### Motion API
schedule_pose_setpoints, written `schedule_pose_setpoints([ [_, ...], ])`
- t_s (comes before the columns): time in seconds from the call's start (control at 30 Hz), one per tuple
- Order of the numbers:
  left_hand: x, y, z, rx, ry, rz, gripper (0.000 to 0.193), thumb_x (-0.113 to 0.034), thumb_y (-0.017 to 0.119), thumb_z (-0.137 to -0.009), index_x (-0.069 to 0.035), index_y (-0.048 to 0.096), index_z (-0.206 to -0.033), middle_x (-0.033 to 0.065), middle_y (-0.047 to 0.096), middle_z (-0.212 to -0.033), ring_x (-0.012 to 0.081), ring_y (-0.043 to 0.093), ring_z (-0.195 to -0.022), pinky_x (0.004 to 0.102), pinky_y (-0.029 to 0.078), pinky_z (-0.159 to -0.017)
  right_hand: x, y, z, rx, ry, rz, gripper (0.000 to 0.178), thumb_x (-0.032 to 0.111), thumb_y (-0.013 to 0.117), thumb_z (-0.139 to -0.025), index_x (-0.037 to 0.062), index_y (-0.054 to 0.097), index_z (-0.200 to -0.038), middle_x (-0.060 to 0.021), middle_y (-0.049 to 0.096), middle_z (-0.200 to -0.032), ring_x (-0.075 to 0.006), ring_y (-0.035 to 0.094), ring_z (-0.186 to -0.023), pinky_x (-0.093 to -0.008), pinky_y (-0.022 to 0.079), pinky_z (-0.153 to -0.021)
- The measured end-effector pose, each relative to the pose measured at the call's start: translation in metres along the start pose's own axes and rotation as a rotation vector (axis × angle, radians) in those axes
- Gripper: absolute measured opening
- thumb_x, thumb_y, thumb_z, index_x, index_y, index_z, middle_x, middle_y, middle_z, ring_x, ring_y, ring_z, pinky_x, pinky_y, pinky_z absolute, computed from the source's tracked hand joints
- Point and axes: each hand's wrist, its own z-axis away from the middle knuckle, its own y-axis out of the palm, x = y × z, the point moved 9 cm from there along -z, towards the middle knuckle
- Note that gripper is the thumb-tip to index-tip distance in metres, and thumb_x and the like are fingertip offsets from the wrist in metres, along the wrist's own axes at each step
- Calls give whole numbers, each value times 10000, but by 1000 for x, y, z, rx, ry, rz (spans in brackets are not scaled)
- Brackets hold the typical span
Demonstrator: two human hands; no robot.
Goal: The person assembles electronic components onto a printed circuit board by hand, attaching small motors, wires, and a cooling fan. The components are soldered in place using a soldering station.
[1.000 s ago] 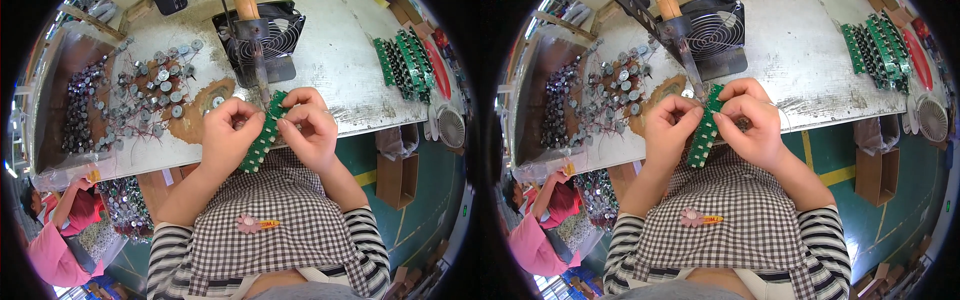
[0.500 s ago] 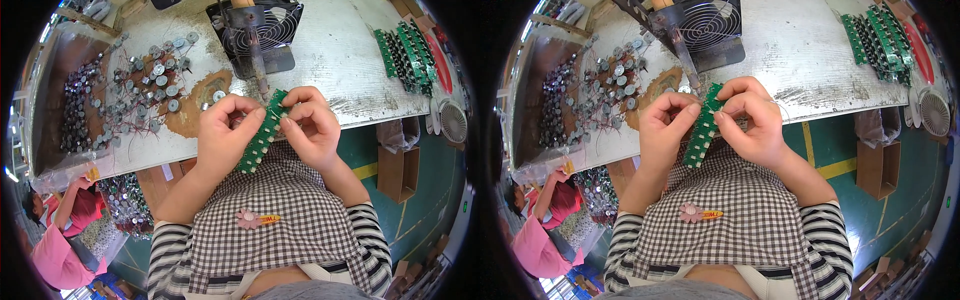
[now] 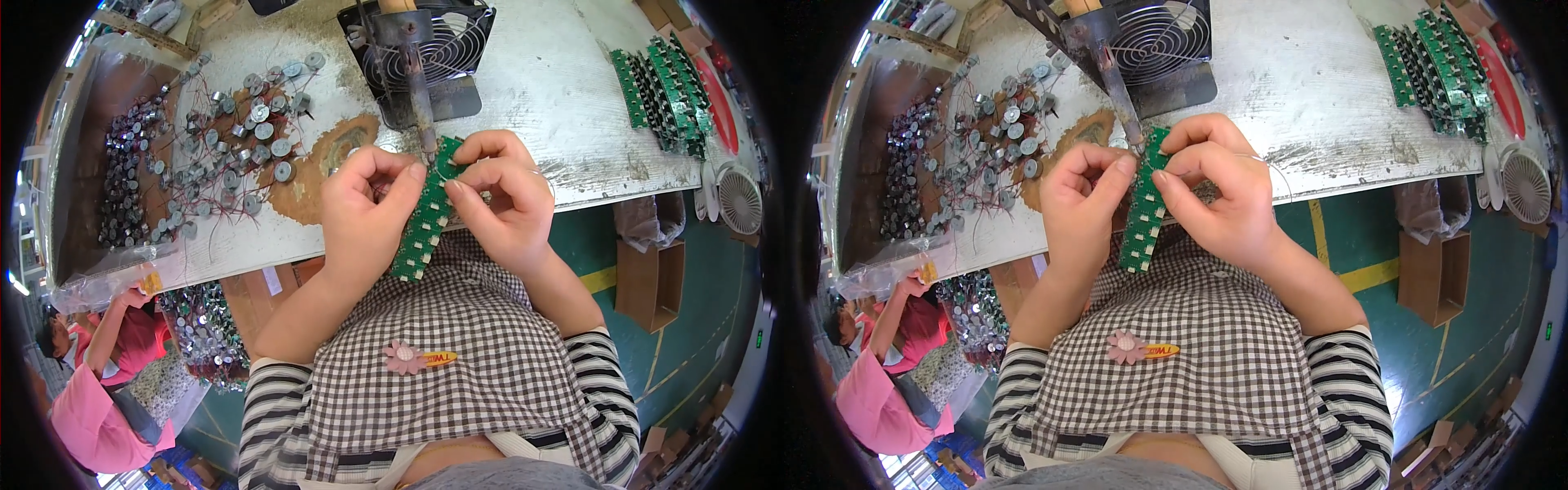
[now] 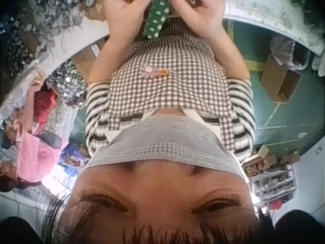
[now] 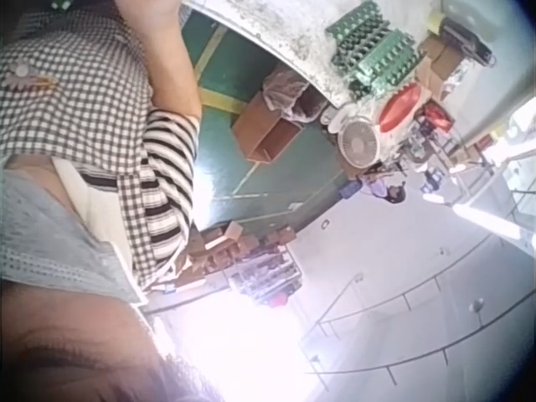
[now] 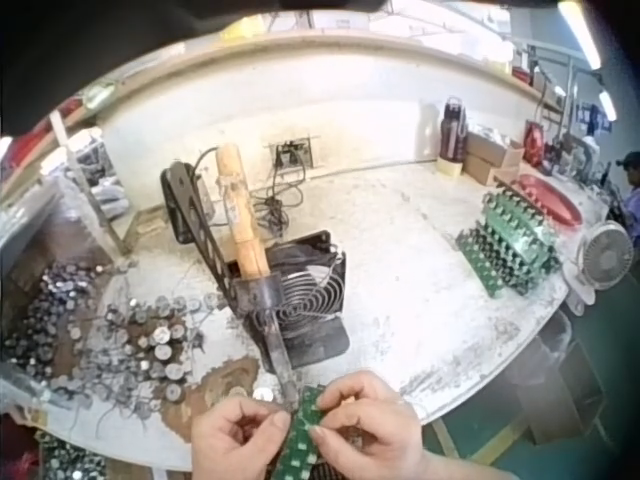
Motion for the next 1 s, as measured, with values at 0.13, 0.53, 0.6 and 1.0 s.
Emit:
schedule_pose_setpoints([
  [0.13, 3, 0, 4, 4, 23, -38, 96, -74, 644, -845, -5, 581, -823, -7, 597, -764, 21, 493, -657, 175, 407, -573, -4, 0, 8, 1, 42, -9, 89, -72, 650, -758, -43, 572, -790, -136, 553, -976, -104, 581, -732, -210, 527, -579],
  [0.53, -60, -68, -31, -40, 221, -591, 210, -103, 674, -785, 5, 641, -961, 63, 636, -817, 107, 582, -615, 247, 467, -568, -28, -12, 18, -144, 170, -73, 95, -111, 602, -788, -32, 549, -778, -114, 576, -980, -75, 558, -675, -176, 445, -554],
  [0.6, -82, -122, -51, -307, 292, -542, 207, -132, 678, -783, 6, 658, -937, 57, 638, -782, 103, 580, -632, 253, 465, -572, -30, -14, 19, -144, 194, -70, 94, -109, 594, -795, -32, 543, -777, -110, 572, -981, -71, 551, -667, -173, 445, -558],
  [1.0, -76, -255, -130, -501, 345, -1366, 167, -213, 657, -746, -91, 718, -842, 139, 637, -813, 309, 614, -777, 392, 478, -716, -30, -11, 15, -115, 174, -92, 98, -119, 569, -805, -34, 522, -789, -132, 555, -998, -84, 554, -687, -191, 480, -589],
])
